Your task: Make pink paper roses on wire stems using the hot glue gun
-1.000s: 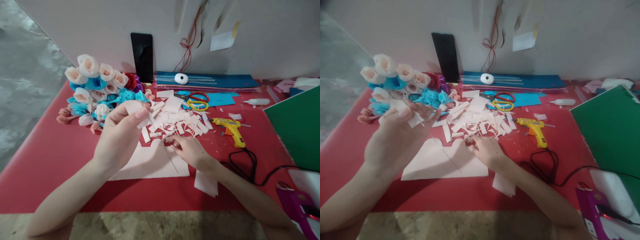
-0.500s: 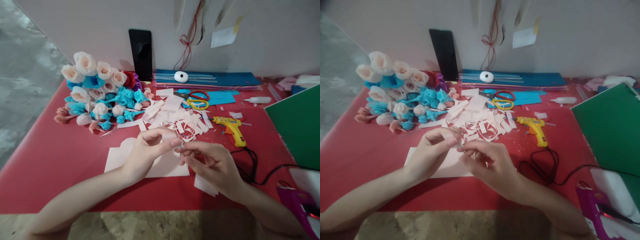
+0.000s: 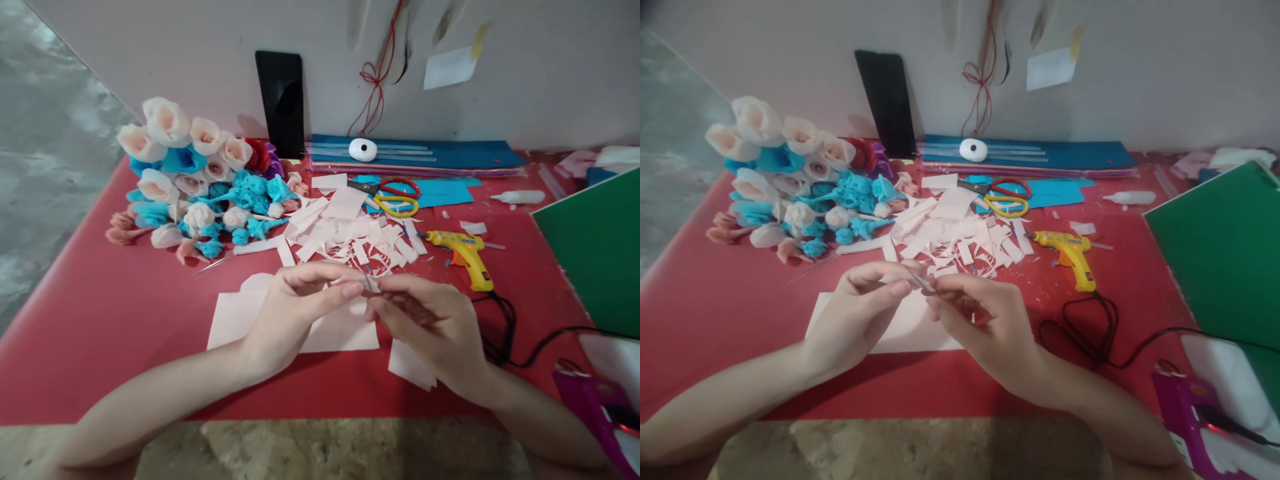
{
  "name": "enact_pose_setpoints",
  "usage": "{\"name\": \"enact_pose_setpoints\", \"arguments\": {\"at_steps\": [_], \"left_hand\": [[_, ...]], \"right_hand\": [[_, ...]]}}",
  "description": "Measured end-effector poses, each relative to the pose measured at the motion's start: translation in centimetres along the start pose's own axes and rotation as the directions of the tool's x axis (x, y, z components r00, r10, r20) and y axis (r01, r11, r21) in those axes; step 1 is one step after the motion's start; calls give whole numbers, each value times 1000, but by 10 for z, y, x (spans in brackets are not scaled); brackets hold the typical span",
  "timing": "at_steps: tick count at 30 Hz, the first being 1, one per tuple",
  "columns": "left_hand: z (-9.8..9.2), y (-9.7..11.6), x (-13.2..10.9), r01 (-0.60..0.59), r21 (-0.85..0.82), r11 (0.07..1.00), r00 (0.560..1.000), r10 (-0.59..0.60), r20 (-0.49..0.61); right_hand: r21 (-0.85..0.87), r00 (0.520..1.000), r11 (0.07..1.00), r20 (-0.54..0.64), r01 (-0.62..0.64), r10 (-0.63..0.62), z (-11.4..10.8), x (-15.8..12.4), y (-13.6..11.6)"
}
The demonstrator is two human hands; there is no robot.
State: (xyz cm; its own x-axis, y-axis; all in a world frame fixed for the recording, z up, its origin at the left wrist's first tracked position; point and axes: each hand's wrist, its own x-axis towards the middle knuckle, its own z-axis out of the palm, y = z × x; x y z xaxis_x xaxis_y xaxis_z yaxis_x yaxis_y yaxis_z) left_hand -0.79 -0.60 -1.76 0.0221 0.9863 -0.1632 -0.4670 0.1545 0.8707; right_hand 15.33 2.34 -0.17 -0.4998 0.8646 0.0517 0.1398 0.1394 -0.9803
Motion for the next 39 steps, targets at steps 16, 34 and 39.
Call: {"name": "enact_pose_setpoints", "arguments": {"at_steps": [16,34,39], "left_hand": [[5,1,-3,111,-171,979,993,-101,67],[-10,28,7,-217,425,879,959,111,260],[-2,30,4,-260,524,811,958,150,244]], "right_hand": [[87,998,995,-50,48,-43,0,-1,2],[20,996,998,67,-58,57,-14,-1,-10],[-45,994,997,83,-65,69,-13,0,-11]]}}
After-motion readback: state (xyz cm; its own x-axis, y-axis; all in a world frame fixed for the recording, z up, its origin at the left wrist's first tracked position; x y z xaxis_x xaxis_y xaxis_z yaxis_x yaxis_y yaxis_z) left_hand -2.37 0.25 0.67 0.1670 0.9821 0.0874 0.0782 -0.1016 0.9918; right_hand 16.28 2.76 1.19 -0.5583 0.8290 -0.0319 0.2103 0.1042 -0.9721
